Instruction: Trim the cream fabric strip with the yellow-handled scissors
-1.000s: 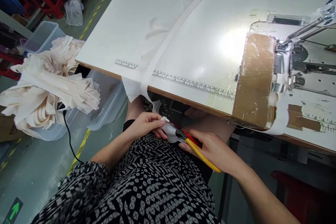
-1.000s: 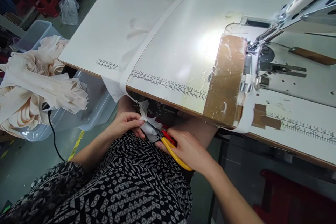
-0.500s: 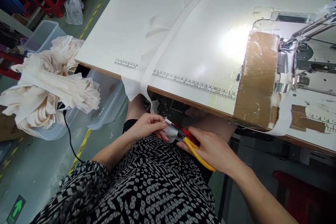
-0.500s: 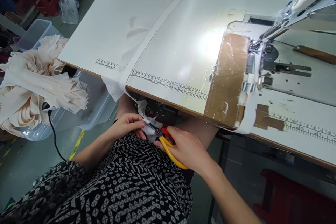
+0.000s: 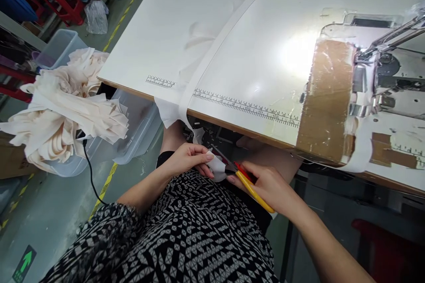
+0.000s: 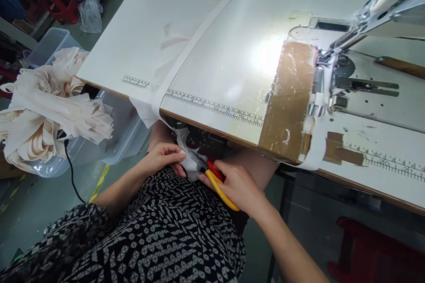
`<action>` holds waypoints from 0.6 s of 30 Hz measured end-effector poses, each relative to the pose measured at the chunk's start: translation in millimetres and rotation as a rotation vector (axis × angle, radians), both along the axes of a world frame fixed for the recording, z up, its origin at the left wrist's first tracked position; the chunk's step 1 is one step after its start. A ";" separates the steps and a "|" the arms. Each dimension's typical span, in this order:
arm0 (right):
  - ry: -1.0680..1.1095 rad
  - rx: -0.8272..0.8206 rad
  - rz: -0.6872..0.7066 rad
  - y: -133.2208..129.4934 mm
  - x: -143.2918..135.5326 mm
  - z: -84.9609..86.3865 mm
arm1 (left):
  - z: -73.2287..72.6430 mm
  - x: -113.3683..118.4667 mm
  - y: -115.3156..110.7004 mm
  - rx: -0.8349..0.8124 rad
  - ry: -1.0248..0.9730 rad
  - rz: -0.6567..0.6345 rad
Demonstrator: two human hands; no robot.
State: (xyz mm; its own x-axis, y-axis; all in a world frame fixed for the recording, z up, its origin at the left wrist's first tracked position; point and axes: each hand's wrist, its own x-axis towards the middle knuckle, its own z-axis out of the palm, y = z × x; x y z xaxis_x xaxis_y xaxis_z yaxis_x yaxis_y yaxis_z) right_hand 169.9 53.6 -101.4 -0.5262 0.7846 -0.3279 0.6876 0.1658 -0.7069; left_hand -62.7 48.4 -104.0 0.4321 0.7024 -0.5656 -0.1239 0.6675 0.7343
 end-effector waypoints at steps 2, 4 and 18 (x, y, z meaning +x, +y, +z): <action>0.132 -0.051 -0.043 -0.8 -5.4 -1.7 | 0.0 7.4 -4.0 0.020 -0.011 0.001; 0.273 -0.074 -0.102 -2.6 -14.0 -3.2 | 3.3 15.5 -8.4 0.052 -0.046 -0.031; 0.188 0.263 -0.432 -33.8 26.1 21.8 | 93.8 -45.2 100.3 0.941 1.672 -0.226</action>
